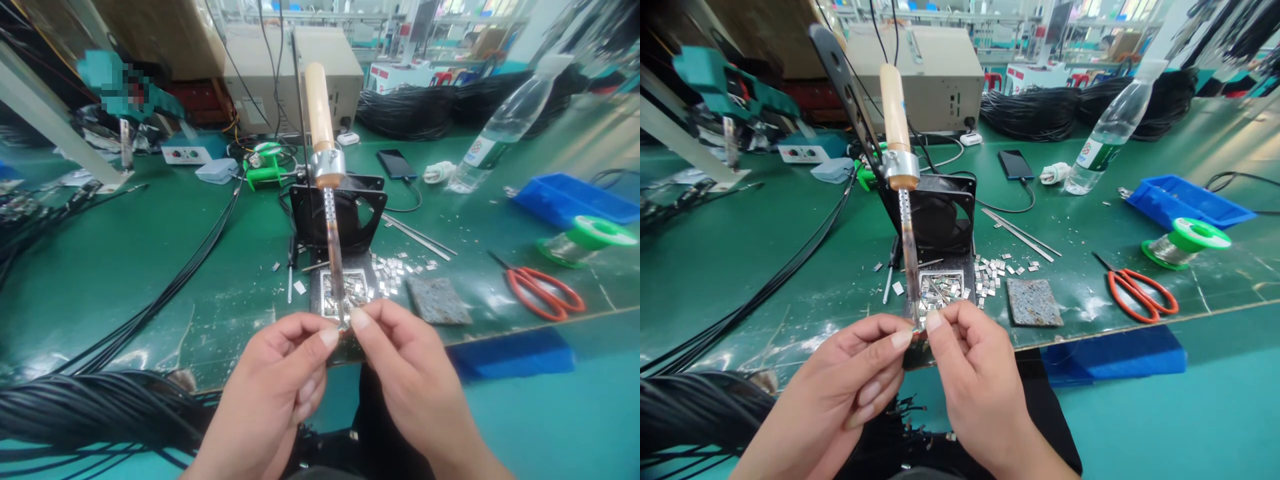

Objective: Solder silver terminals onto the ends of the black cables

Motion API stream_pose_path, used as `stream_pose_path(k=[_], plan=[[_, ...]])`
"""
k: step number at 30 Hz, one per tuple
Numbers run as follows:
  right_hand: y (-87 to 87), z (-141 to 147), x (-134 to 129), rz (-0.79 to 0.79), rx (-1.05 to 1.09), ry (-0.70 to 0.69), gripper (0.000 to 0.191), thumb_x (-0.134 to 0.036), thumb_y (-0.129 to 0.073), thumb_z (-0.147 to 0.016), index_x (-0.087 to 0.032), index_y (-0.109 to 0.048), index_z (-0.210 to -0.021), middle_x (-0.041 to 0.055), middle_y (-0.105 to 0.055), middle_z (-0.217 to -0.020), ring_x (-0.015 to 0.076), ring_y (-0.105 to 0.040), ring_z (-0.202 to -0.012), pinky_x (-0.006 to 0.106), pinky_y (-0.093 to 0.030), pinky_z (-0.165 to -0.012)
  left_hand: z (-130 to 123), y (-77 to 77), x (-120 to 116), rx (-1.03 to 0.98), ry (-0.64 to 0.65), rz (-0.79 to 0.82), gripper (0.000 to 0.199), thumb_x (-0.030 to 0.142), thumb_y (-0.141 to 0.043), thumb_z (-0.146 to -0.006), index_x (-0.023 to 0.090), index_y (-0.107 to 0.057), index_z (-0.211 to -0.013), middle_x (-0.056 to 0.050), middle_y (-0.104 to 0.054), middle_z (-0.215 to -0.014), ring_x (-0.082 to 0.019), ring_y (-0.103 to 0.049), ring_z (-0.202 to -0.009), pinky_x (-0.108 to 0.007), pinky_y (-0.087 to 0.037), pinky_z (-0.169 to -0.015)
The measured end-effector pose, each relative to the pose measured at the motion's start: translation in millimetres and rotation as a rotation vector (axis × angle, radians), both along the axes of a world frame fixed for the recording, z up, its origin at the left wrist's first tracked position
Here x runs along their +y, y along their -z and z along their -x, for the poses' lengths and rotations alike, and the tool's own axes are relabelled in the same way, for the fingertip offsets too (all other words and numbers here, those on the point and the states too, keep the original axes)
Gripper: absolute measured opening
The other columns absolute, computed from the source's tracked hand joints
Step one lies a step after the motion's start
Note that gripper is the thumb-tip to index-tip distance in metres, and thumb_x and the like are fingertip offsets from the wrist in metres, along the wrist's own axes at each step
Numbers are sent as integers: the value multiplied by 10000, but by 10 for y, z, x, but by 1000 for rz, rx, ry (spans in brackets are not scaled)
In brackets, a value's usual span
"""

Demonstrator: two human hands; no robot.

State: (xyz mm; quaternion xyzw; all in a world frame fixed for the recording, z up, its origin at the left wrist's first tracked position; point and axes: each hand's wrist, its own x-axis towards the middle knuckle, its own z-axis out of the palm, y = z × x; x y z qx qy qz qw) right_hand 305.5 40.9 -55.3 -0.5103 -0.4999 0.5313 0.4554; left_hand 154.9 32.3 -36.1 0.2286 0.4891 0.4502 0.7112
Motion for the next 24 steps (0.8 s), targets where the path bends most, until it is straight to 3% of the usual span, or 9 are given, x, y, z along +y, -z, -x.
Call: stream_pose_path(k=[24], plan=[[16, -8, -2, 7, 3, -28, 362, -492, -581, -1003, -200, -611, -791, -2, -550, -731, 144, -459, -677, 266, -365, -543, 20, 47, 7, -53, 30, -16, 274, 343, -929, -758, 148, -757, -843, 124, -349, -452, -17, -218, -405, -111, -204, -362]])
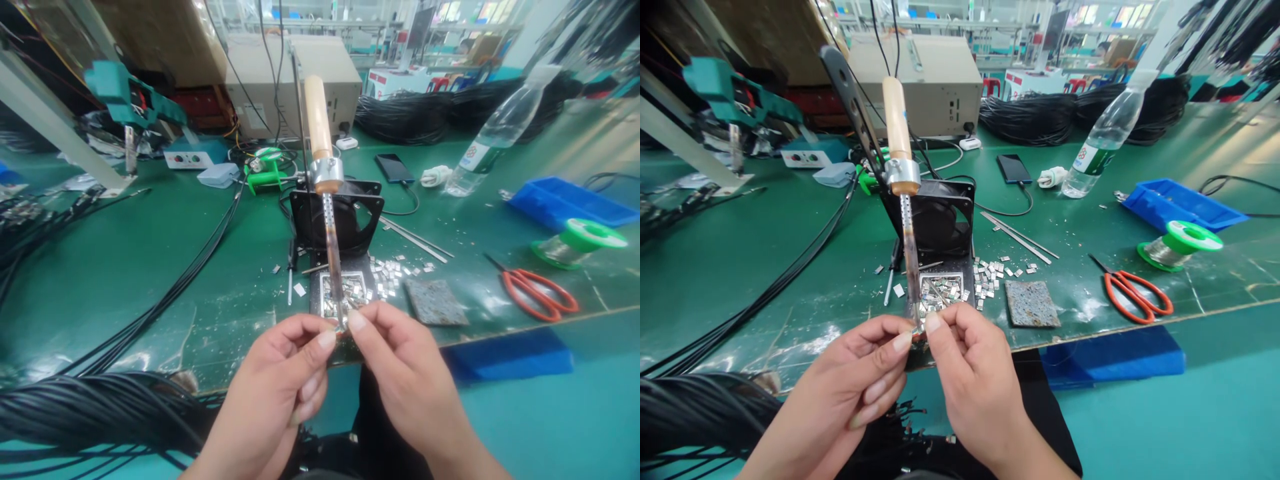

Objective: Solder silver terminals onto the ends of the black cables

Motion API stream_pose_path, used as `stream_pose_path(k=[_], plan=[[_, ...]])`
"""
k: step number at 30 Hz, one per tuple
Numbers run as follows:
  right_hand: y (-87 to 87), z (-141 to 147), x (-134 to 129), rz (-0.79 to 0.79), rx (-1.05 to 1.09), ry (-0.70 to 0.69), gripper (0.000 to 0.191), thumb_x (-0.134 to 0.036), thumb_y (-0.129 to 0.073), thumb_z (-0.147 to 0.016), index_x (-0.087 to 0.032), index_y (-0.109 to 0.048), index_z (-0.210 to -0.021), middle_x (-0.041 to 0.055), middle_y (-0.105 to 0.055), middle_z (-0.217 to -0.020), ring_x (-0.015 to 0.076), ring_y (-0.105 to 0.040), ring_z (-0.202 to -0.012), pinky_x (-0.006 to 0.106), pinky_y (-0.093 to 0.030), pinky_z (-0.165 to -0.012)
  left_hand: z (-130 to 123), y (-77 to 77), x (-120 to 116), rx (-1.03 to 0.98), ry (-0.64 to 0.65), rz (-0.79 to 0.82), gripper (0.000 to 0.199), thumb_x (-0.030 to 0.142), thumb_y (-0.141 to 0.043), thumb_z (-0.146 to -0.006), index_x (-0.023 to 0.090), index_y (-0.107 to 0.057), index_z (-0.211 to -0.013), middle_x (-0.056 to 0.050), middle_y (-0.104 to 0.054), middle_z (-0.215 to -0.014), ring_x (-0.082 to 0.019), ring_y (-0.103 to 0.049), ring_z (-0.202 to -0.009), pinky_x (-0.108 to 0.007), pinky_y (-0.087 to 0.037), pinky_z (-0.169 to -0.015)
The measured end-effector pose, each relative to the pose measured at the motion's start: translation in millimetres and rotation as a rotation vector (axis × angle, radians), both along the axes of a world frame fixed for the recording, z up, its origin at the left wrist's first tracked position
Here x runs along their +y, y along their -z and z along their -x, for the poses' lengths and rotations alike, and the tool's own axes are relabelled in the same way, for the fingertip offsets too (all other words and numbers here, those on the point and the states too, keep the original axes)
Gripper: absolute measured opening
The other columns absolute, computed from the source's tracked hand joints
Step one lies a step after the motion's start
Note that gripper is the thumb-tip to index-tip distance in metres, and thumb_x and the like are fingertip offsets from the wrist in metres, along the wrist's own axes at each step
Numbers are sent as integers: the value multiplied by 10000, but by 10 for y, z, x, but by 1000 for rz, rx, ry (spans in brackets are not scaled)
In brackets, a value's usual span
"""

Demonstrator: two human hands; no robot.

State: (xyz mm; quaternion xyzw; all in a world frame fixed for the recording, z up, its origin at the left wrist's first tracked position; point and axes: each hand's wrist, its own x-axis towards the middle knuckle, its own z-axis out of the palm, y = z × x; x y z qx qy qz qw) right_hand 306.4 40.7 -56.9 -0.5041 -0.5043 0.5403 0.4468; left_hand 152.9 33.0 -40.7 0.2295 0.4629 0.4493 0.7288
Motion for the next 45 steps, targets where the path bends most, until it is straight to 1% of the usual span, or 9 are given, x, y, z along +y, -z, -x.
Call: stream_pose_path(k=[5, 17, 23, 29, 34, 45], plan=[[4, 4, 15, 3, 14, 2, 359, -491, -580, -1008, -200, -614, -800, -15, -534, -723, 137, -439, -665, 270, -375, -564, -4, 11, 0, 16, 7, -13, 275, 357, -922, -771, 154, -758, -856, 127, -344, -452, -15, -210, -403, -113, -207, -368], [1, 6, 13, 3, 24, -2, 360, -493, -585, -1004, -196, -621, -804, -11, -550, -728, 139, -454, -670, 275, -385, -574, -17, -3, 8, 16, -2, -1, 311, 365, -942, -736, 151, -741, -836, 127, -360, -452, -16, -208, -405, -119, -198, -365], [-13, -2, 12, 17, 34, -10, 343, -476, -584, -1009, -200, -606, -806, 1, -568, -753, 147, -472, -694, 282, -382, -582, -39, -21, 10, 21, -25, -6, 307, 349, -941, -743, 150, -726, -832, 128, -375, -455, -15, -213, -403, -121, -206, -367], [-21, -1, 19, 14, 16, 1, 352, -483, -583, -1003, -201, -608, -794, 4, -564, -739, 147, -462, -676, 279, -370, -556, -32, -16, 2, 26, -16, 4, 311, 354, -941, -743, 149, -724, -832, 121, -388, -454, -17, -230, -406, -120, -201, -368], [-29, -7, 20, 12, 3, -1, 363, -484, -579, -1006, -197, -613, -788, -12, -533, -708, 138, -436, -653, 271, -369, -556, -37, -7, -1, 27, -13, 6, 311, 357, -936, -749, 149, -721, -834, 122, -379, -459, -19, -229, -411, -122, -200, -370], [-12, 15, 12, 22, 4, -5, 368, -502, -587, -995, -197, -612, -792, 1, -552, -727, 147, -463, -671, 276, -372, -557, -27, -32, 14, 42, 14, -12, 347, 391, -948, -725, 155, -714, -824, 114, -409, -493, -22, -263, -426, -123, -213, -379]])
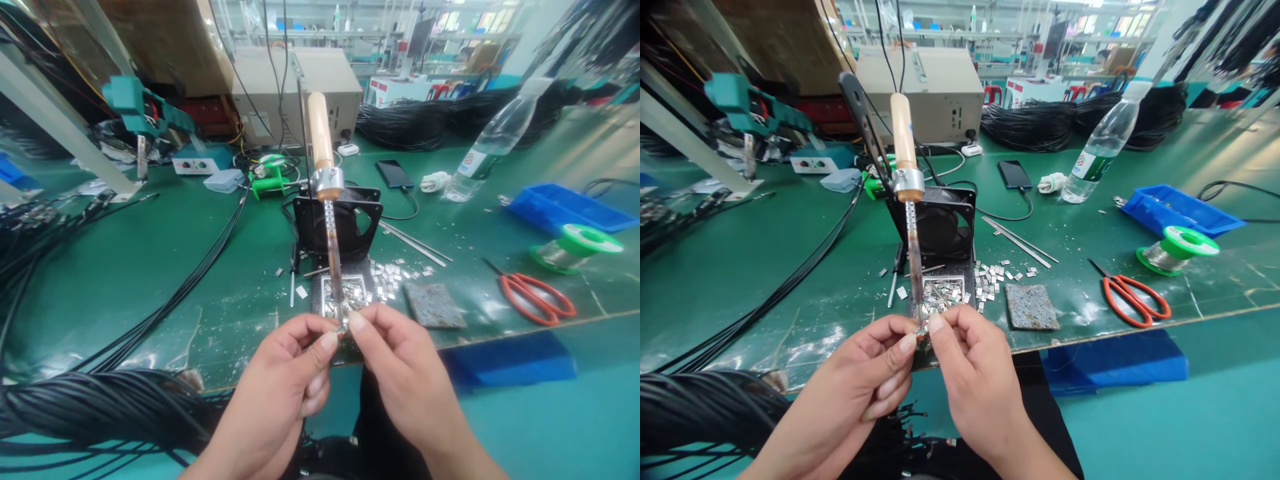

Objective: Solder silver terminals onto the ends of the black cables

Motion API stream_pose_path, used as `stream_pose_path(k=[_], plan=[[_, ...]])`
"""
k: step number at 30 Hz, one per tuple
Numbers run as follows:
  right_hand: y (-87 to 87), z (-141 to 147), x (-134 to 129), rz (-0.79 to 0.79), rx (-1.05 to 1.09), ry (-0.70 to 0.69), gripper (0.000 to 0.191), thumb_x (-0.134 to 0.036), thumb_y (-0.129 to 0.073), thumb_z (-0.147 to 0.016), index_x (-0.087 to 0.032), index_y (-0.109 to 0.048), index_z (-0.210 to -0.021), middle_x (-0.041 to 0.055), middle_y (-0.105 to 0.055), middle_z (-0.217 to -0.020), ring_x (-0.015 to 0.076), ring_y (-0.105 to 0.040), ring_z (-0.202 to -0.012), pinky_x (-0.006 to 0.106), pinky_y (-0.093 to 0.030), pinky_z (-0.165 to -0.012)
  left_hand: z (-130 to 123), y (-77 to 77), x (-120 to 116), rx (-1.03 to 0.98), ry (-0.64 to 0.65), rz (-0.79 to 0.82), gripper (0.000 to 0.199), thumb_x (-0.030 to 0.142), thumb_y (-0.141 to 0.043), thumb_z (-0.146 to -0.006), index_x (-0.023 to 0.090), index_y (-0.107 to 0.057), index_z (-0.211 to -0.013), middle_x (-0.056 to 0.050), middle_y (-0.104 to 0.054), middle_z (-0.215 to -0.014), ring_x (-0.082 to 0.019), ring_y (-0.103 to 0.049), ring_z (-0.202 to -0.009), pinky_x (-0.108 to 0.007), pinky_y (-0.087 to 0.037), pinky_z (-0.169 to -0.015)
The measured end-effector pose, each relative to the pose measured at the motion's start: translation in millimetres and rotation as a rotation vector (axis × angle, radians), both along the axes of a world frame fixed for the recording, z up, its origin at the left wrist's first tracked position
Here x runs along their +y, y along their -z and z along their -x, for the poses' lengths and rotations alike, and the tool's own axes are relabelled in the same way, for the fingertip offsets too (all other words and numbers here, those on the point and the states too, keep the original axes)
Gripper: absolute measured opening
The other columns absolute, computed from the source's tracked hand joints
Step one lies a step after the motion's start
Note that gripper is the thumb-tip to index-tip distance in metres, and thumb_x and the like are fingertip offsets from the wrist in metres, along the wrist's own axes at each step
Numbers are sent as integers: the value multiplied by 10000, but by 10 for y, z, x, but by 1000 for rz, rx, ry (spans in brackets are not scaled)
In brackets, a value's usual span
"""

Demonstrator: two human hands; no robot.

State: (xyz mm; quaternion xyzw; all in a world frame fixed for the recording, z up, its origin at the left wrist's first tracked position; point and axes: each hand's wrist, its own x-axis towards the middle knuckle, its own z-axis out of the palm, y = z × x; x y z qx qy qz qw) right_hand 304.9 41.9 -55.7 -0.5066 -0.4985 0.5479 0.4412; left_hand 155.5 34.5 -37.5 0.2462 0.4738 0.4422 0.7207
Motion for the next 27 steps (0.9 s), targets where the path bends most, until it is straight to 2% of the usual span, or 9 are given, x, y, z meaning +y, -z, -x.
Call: stream_pose_path(k=[16, 22, 24, 27], plan=[[-29, -3, 12, 5, -2, -6, 373, -506, -585, -990, -191, -619, -794, 20, -575, -743, 155, -491, -688, 264, -389, -545, -15, 34, -13, 25, -14, -21, 327, 395, -929, -751, 162, -711, -822, 111, -428, -529, -27, -265, -439, -146, -213, -401], [-16, -24, -116, -44, -21, 6, 358, -474, -603, -986, -205, -606, -749, -12, -540, -668, 138, -469, -617, 248, -440, -544, -10, 36, -103, 91, -10, -8, 318, 421, -914, -757, 168, -734, -824, 95, -429, -509, -55, -273, -463, -180, -191, -425], [-3, -37, -194, -71, -25, 8, 346, -457, -612, -983, -206, -624, -746, -11, -557, -647, 138, -485, -592, 243, -452, -527, 0, 56, -155, 111, -2, -25, 286, 405, -899, -776, 167, -745, -810, 58, -523, -579, -54, -295, -471, -189, -193, -433], [25, -58, -286, -98, -14, 15, 321, -435, -617, -985, -207, -647, -762, -6, -586, -643, 137, -507, -572, 237, -463, -510, 15, 90, -230, 126, 5, -69, 232, 375, -874, -807, 174, -759, -797, -13, -676, -824, -46, -347, -485, -201, -214, -443]])
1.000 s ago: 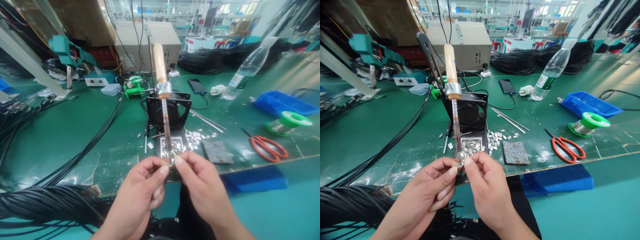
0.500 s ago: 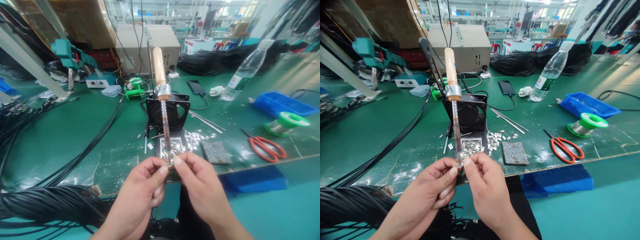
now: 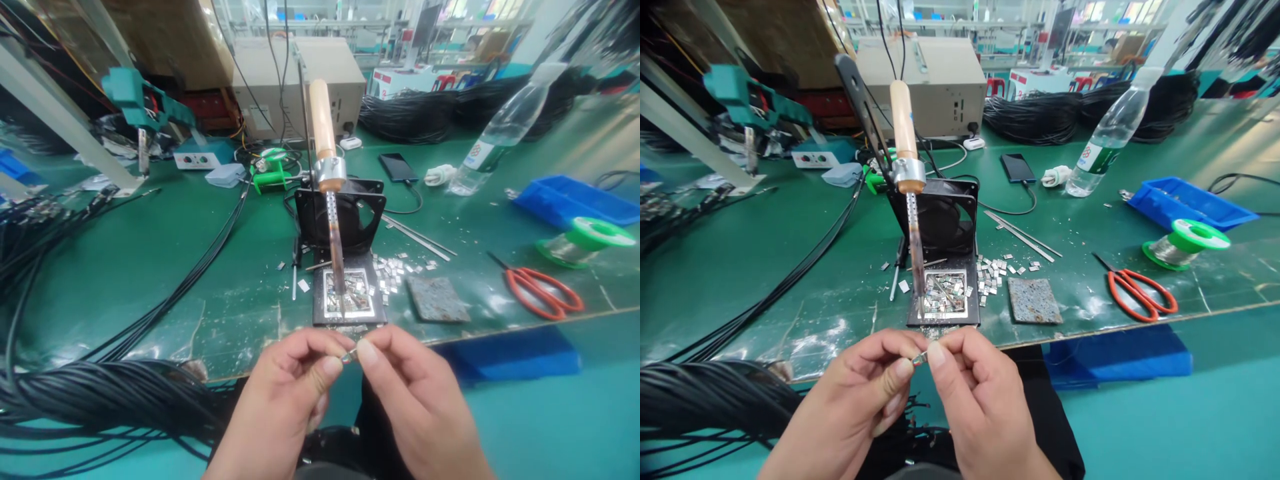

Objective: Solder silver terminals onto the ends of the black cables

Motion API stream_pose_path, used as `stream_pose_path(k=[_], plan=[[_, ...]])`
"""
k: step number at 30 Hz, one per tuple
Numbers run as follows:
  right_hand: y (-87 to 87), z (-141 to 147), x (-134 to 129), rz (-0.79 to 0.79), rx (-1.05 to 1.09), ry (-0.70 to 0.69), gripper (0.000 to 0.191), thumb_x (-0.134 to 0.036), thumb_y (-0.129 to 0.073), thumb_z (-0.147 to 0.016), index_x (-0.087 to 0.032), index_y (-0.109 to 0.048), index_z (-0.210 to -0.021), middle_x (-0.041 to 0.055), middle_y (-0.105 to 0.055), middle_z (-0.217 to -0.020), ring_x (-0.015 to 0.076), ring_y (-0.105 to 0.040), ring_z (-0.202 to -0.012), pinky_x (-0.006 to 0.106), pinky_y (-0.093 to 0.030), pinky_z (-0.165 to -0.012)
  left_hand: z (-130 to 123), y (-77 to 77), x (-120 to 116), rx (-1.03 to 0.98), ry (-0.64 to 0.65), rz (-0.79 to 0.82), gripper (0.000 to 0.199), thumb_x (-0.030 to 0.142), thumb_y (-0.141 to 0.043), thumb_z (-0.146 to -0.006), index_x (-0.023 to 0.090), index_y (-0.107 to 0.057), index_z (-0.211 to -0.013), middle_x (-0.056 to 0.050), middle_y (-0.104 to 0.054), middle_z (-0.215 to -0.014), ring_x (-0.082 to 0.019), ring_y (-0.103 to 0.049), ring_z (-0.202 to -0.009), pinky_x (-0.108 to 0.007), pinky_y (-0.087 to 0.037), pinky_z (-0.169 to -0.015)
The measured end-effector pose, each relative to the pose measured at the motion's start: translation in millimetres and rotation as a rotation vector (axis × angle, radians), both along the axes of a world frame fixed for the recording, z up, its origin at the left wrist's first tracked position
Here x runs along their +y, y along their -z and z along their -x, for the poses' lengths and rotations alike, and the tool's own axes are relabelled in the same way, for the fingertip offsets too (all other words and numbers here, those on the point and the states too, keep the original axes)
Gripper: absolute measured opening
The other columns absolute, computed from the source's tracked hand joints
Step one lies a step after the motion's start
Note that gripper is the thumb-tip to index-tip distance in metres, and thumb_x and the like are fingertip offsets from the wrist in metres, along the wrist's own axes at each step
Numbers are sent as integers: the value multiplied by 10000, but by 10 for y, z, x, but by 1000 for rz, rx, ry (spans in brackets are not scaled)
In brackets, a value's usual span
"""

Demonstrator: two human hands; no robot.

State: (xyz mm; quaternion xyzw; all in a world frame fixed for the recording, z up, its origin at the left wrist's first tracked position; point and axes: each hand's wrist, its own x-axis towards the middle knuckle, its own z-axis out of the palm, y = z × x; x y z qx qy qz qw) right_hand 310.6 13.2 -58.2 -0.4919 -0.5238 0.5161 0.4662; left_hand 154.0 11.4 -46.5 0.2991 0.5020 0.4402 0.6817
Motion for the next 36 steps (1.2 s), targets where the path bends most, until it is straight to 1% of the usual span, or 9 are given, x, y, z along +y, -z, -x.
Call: stream_pose_path(k=[5, 10, 15, 18, 21, 24, 27, 31, 36], plan=[[17, -14, -39, 2, 32, -22, 306, -410, -615, -1005, -205, -650, -780, -20, -571, -649, 121, -492, -580, 224, -459, -543, 9, 32, -41, 31, 9, -77, 180, 341, -845, -840, 187, -771, -781, -33, -693, -923, -82, -418, -546, -230, -292, -492], [-49, 6, -33, 42, 164, -48, 339, -421, -647, -990, -201, -618, -733, -54, -463, -593, 102, -372, -532, 215, -378, -494, 11, 31, -28, -3, 29, -162, 214, 329, -856, -841, 189, -760, -711, -3, -617, -807, -134, -480, -669, -254, -378, -614], [-66, 38, -35, 129, 276, -79, 402, -462, -686, -961, -199, -575, -678, -70, -401, -568, 93, -306, -518, 216, -321, -479, 9, 8, -36, -119, 11, -43, 249, 394, -912, -780, 197, -765, -736, 23, -578, -695, -129, -469, -646, -248, -385, -635], [-7, 62, -47, 181, 339, -58, 408, -462, -700, -957, -200, -558, -679, -80, -386, -556, 89, -286, -512, 217, -285, -473, 10, -7, -40, -106, 14, -34, 228, 404, -885, -809, 205, -781, -775, 23, -588, -672, -130, -489, -636, -250, -409, -641], [33, 71, -60, 240, 342, -22, 390, -464, -711, -950, -197, -568, -704, -85, -385, -562, 88, -275, -518, 217, -259, -469, 28, -6, -70, 123, 27, -226, 144, 336, -771, -922, 240, -815, -825, -4, -659, -795, -158, -597, -745, -265, -476, -729], [4, 55, -70, 239, 250, 3, 417, -493, -696, -944, -197, -549, -690, -83, -374, -565, 91, -272, -526, 217, -254, -469, 65, 7, -155, 575, -25, -514, 155, 225, -720, -949, 312, -846, -976, -15, -695, -994, -177, -662, -935, -249, -508, -834], [-42, 35, -90, 162, 117, 10, 396, -480, -656, -963, -197, -570, -700, -62, -421, -581, 98, -328, -531, 206, -312, -466, 103, 11, -253, 857, -99, -701, 259, 158, -720, -930, 350, -821, -1071, 12, -710, -1016, -148, -690, -888, -207, -537, -792], [-47, 59, -152, 41, 3, 53, 309, -418, -650, -972, -206, -652, -748, -24, -549, -608, 111, -438, -535, 201, -408, -467, 119, -24, -304, 909, -88, -712, 223, 150, -728, -916, 329, -794, -1032, 43, -768, -997, -137, -733, -858, -182, -575, -806], [-51, 171, -253, 15, -60, 195, 282, -401, -663, -952, -217, -703, -743, -3, -626, -620, 112, -487, -515, 200, -393, -428, 119, -62, -304, 896, -84, -661, 182, 190, -760, -893, 341, -800, -986, 62, -800, -1021, -138, -767, -884, -176, -594, -853]])
